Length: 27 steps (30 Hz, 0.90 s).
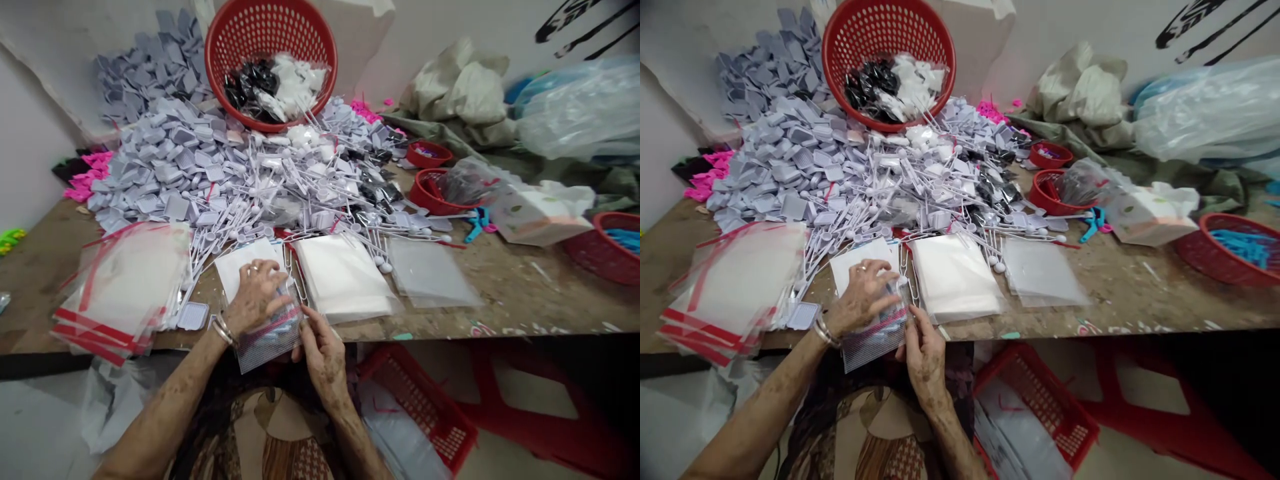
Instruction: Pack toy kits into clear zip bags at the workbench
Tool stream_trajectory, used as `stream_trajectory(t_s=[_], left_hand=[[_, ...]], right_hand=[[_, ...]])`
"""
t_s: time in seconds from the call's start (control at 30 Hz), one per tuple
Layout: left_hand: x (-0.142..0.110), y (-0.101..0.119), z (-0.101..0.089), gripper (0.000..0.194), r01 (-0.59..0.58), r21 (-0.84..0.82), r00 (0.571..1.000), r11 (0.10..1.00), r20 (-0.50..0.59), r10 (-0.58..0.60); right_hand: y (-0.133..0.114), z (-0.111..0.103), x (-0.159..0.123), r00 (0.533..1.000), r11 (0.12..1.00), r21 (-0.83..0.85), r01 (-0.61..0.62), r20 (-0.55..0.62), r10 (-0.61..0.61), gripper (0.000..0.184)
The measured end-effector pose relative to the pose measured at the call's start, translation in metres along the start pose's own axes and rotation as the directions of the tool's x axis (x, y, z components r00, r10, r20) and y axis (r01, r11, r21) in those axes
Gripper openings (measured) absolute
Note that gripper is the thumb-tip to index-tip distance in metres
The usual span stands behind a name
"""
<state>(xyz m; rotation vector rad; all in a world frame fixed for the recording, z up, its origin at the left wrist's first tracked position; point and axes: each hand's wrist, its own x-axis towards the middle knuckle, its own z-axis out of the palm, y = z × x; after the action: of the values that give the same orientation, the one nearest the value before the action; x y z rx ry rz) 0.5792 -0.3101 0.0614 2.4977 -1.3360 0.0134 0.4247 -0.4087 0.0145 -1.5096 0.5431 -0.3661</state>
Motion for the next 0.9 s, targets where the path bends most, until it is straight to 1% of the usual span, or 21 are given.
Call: stream_trajectory(t_s=[0.07,0.1,0.17,0.23,0.37,0.47,0.53,0.6,0.67,0.73,0.8,0.83,0.9], left_hand=[[-0.013,0.014,0.001,0.045,-0.065,0.044,0.998,0.997,0.011,0.065],[-0.016,0.019,0.002,0.044,-0.080,0.071,0.997,0.994,0.011,0.079],[-0.018,0.024,0.005,0.031,-0.093,0.132,0.996,0.987,-0.001,0.094],[-0.014,0.025,0.008,0.020,-0.102,0.187,0.994,0.977,-0.020,0.108],[-0.007,0.025,0.013,0.018,-0.119,0.235,0.987,0.965,-0.081,0.142],[-0.006,0.025,0.016,0.017,-0.092,0.221,0.984,0.971,-0.129,0.123],[-0.006,0.028,0.018,0.017,-0.088,0.246,0.981,0.965,-0.146,0.127],[-0.004,0.032,0.021,0.016,-0.153,0.279,0.975,0.948,-0.117,0.191],[-0.002,0.036,0.023,0.015,-0.232,0.281,0.965,0.931,-0.050,0.256],[0.000,0.039,0.023,0.015,-0.224,0.266,0.972,0.938,-0.005,0.234],[-0.001,0.037,0.020,0.014,-0.169,0.214,0.985,0.962,0.005,0.172],[-0.002,0.035,0.018,0.016,-0.142,0.180,0.990,0.973,0.002,0.144],[-0.008,0.030,0.012,0.028,-0.098,0.136,0.995,0.986,-0.001,0.099]], right_hand=[[0.001,0.001,-0.002,1.000,1.000,0.012,-0.015,-0.004,0.015,0.044],[0.001,0.002,-0.002,1.000,0.999,0.020,-0.026,-0.012,0.026,0.044],[0.002,0.003,-0.003,0.999,0.998,0.043,-0.044,-0.016,0.044,0.045],[0.002,0.003,-0.004,0.999,0.997,0.049,-0.051,0.005,0.051,0.045],[0.003,-0.001,-0.002,1.000,1.000,-0.005,-0.005,0.009,0.005,0.042],[0.007,-0.005,0.000,0.998,0.998,-0.050,0.040,-0.042,-0.042,0.039],[0.009,-0.007,0.002,0.993,0.992,-0.098,0.080,-0.079,-0.088,0.036],[0.010,-0.007,0.004,0.988,0.985,-0.133,0.112,-0.091,-0.124,0.034],[0.011,-0.005,0.005,0.988,0.983,-0.137,0.122,-0.077,-0.133,0.032],[0.011,-0.003,0.005,0.991,0.987,-0.118,0.107,-0.067,-0.115,0.032],[0.010,-0.002,0.005,0.995,0.995,-0.079,0.067,-0.066,-0.073,0.034],[0.010,-0.002,0.005,0.997,0.998,-0.054,0.041,-0.065,-0.045,0.035],[0.009,-0.001,0.004,0.998,1.000,-0.009,-0.005,-0.065,0.004,0.038]])
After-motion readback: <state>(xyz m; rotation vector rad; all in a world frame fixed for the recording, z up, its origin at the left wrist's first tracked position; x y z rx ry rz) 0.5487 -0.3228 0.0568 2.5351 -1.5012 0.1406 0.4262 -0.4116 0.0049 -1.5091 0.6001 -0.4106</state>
